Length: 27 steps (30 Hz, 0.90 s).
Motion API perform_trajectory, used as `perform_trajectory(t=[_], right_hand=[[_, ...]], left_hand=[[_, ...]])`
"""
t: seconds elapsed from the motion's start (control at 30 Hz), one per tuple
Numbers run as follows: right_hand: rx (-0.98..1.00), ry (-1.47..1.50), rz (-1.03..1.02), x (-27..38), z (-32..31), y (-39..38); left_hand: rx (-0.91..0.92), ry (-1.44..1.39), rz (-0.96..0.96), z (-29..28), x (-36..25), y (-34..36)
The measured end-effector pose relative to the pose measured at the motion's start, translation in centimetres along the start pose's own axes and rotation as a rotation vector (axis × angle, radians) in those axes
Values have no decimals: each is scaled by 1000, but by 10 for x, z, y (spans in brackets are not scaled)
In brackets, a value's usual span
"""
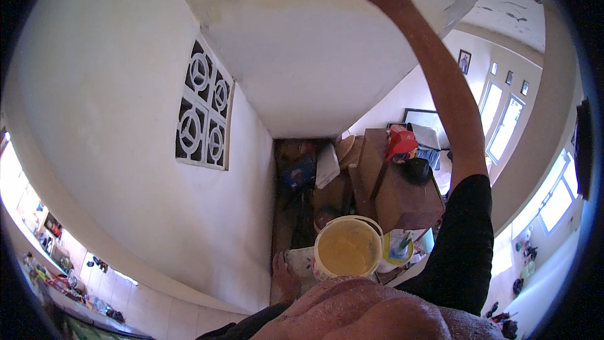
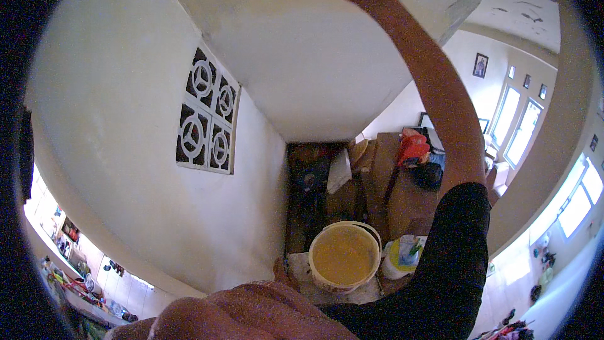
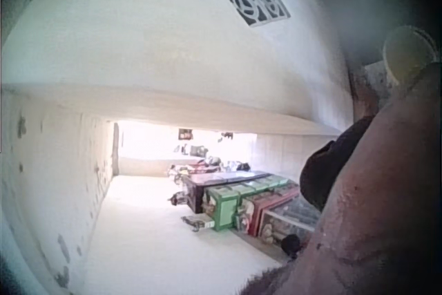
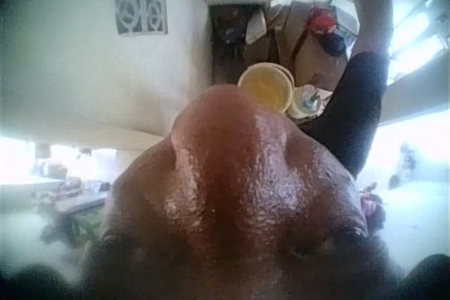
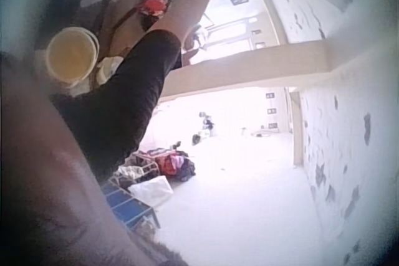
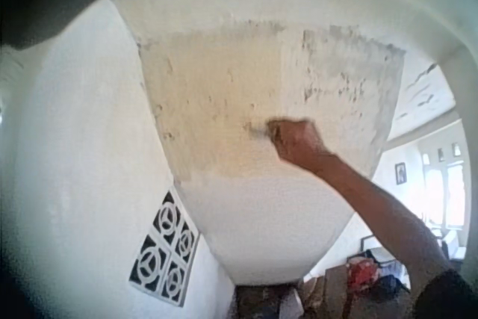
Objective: The person paints the ceiling using a paintbrush and a bucket of yellow paint. They repeatedly dip the brush into the bucket and apply paint to the ceiling surface in a room with white walls and a decorative window.
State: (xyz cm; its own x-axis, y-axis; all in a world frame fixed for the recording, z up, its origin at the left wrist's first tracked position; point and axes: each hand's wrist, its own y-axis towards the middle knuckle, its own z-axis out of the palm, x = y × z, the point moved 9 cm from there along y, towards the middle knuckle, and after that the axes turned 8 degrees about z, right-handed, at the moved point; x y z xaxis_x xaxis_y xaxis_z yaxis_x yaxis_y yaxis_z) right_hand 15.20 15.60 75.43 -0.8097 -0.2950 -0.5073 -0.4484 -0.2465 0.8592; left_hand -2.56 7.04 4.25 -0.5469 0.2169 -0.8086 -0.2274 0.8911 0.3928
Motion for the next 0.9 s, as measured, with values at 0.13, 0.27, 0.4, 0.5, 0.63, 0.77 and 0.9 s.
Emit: perform_trajectory(t=[0.13, 0.27, 0.4, 0.5, 0.63, 0.77, 0.9], right_hand=[[-495, 23, -349, 45, -90, 6], [-89, -126, -203, 19, 36, -60], [75, -77, -237, 48, 82, -129], [379, 86, -67, 40, 121, -169], [511, 87, 37, 28, 128, -159], [216, -78, 113, -10, 69, -24], [-176, -1, -51, -5, -72, 89]], left_hand=[[59, -40, 23, 13, -11, -1], [8, 12, 45, -1, -5, -2], [2, -12, 48, 6, -1, -1], [31, -40, 30, 3, -11, 1], [33, -20, 42, 4, -16, 2], [-13, 5, 37, 1, 0, 0], [15, -22, 76, 23, -4, 3]])
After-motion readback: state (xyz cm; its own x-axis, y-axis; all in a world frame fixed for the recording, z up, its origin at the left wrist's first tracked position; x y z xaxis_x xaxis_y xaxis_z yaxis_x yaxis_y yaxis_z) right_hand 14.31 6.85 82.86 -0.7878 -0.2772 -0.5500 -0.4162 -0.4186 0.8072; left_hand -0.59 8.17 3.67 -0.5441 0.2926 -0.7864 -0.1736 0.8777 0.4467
